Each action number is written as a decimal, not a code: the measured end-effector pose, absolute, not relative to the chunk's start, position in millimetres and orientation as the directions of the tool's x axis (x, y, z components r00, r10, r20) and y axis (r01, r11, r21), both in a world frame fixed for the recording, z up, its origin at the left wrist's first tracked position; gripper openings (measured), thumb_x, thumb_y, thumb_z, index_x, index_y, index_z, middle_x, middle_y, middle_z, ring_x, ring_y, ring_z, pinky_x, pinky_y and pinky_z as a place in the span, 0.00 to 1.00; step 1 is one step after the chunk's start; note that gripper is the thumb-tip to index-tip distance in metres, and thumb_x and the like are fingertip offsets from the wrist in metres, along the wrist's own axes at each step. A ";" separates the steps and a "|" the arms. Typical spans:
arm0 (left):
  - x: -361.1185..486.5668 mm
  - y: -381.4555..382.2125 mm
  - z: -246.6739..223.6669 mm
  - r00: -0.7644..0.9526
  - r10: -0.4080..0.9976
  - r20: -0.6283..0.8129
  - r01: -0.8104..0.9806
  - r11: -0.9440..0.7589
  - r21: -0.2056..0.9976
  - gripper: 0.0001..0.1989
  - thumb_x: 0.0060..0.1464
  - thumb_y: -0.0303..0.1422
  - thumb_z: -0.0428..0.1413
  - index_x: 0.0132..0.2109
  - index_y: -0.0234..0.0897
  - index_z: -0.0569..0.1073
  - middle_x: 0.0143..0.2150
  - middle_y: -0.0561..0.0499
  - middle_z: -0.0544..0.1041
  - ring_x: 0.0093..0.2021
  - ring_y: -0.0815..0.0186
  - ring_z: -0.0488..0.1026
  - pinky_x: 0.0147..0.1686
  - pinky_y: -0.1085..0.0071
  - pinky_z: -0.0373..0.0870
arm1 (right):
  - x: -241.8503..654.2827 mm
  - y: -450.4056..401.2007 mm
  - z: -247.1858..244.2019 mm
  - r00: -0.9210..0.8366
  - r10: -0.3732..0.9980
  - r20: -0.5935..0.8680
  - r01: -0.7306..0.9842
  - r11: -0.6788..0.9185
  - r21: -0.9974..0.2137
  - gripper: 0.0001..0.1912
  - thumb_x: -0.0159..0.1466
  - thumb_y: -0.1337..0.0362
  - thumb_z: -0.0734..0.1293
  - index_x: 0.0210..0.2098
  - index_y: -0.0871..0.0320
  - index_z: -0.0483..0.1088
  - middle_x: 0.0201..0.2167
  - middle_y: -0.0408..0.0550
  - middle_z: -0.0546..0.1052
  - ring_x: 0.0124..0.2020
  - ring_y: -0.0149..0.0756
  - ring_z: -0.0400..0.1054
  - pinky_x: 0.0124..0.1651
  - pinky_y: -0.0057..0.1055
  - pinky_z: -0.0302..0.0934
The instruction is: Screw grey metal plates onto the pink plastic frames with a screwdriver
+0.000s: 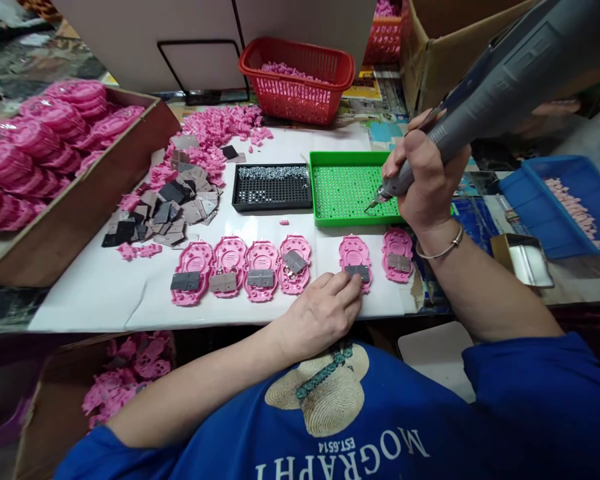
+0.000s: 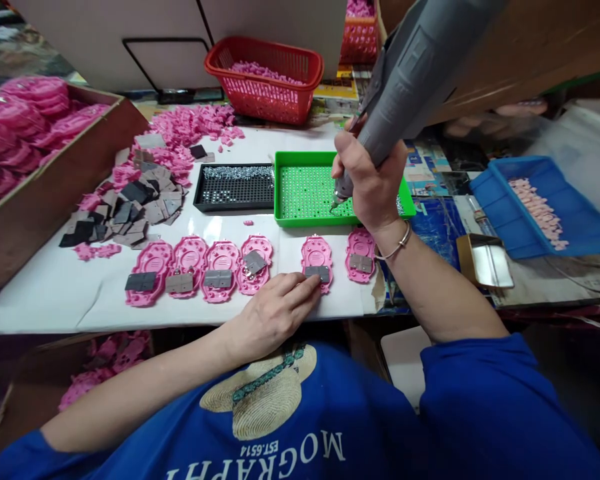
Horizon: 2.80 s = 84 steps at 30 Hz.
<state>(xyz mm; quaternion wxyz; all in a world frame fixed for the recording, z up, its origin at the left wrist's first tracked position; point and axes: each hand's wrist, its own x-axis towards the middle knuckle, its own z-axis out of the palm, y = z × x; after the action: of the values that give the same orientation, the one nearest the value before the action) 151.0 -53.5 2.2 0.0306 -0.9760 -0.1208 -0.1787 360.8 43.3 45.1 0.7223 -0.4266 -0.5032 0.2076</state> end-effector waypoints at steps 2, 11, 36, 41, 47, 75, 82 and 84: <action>150.8 -53.4 2.0 0.906 0.221 0.361 0.247 -0.969 -0.026 0.13 0.67 0.26 0.46 0.45 0.30 0.76 0.55 0.41 0.75 0.45 0.61 0.70 0.41 0.66 0.69 | 360.5 43.0 45.0 0.416 0.725 0.548 0.132 0.549 -0.826 0.15 0.53 0.46 0.73 0.34 0.42 0.69 0.32 0.34 0.75 0.19 0.29 0.61 0.22 0.35 0.57; 146.7 -58.6 0.2 0.897 0.146 0.418 0.178 -0.983 -0.037 0.12 0.65 0.25 0.49 0.51 0.26 0.73 0.54 0.35 0.75 0.43 0.61 0.73 0.39 0.65 0.68 | 356.9 38.6 67.3 0.420 0.688 0.591 0.061 0.629 -0.775 0.11 0.54 0.54 0.73 0.34 0.43 0.70 0.34 0.34 0.75 0.19 0.29 0.60 0.23 0.33 0.56; 146.3 -67.5 -9.0 0.878 0.233 0.419 0.270 -0.962 -0.030 0.11 0.66 0.27 0.49 0.50 0.28 0.74 0.56 0.38 0.75 0.42 0.61 0.70 0.38 0.65 0.65 | 309.1 -56.3 74.7 0.214 0.890 0.402 -0.171 0.439 -0.882 0.11 0.48 0.55 0.77 0.30 0.45 0.75 0.22 0.37 0.64 0.14 0.27 0.56 0.16 0.32 0.55; 146.6 -66.9 -10.9 0.870 0.239 0.431 0.271 -0.962 -0.014 0.11 0.66 0.27 0.49 0.49 0.28 0.73 0.55 0.38 0.75 0.42 0.61 0.70 0.38 0.65 0.65 | 308.0 -56.0 69.9 0.245 0.883 0.401 -0.194 0.450 -0.872 0.11 0.48 0.56 0.77 0.29 0.47 0.74 0.20 0.37 0.64 0.14 0.28 0.56 0.15 0.32 0.53; 148.3 -66.1 -10.9 0.866 0.232 0.442 0.271 -0.962 -0.026 0.11 0.65 0.27 0.50 0.49 0.28 0.74 0.53 0.40 0.76 0.41 0.61 0.69 0.36 0.65 0.64 | 308.0 -57.7 66.8 0.184 0.889 0.419 -0.230 0.454 -0.861 0.13 0.50 0.58 0.77 0.33 0.51 0.74 0.19 0.36 0.66 0.16 0.29 0.61 0.17 0.31 0.56; 154.4 -50.2 9.3 0.880 0.284 0.381 0.315 -0.949 -0.020 0.16 0.66 0.23 0.44 0.54 0.23 0.72 0.53 0.37 0.76 0.39 0.64 0.71 0.36 0.68 0.71 | 345.1 13.2 92.1 0.383 0.749 0.541 0.010 0.582 -0.813 0.11 0.52 0.52 0.73 0.32 0.45 0.70 0.19 0.37 0.61 0.16 0.32 0.55 0.20 0.35 0.52; 152.4 -42.3 9.7 0.883 0.296 0.363 0.275 -0.955 0.112 0.17 0.64 0.21 0.43 0.54 0.21 0.72 0.54 0.34 0.75 0.39 0.62 0.72 0.39 0.67 0.73 | 349.1 18.4 86.6 0.314 0.817 0.485 -0.055 0.525 -0.849 0.12 0.49 0.56 0.76 0.31 0.46 0.71 0.18 0.36 0.61 0.14 0.29 0.54 0.15 0.33 0.52; 151.4 -39.7 12.9 0.895 0.315 0.316 0.268 -0.946 0.184 0.18 0.65 0.22 0.43 0.55 0.21 0.72 0.54 0.35 0.75 0.40 0.62 0.72 0.40 0.67 0.74 | 350.4 19.4 84.9 0.320 0.817 0.480 -0.042 0.518 -0.854 0.13 0.48 0.56 0.76 0.30 0.45 0.71 0.18 0.36 0.61 0.13 0.28 0.53 0.14 0.32 0.50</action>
<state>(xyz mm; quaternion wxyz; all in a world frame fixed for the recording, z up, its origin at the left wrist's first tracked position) 151.4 -39.7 12.9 -0.0680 -0.9710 -0.1501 -0.1732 350.4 19.4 84.9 0.7140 -0.3877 -0.4993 0.3009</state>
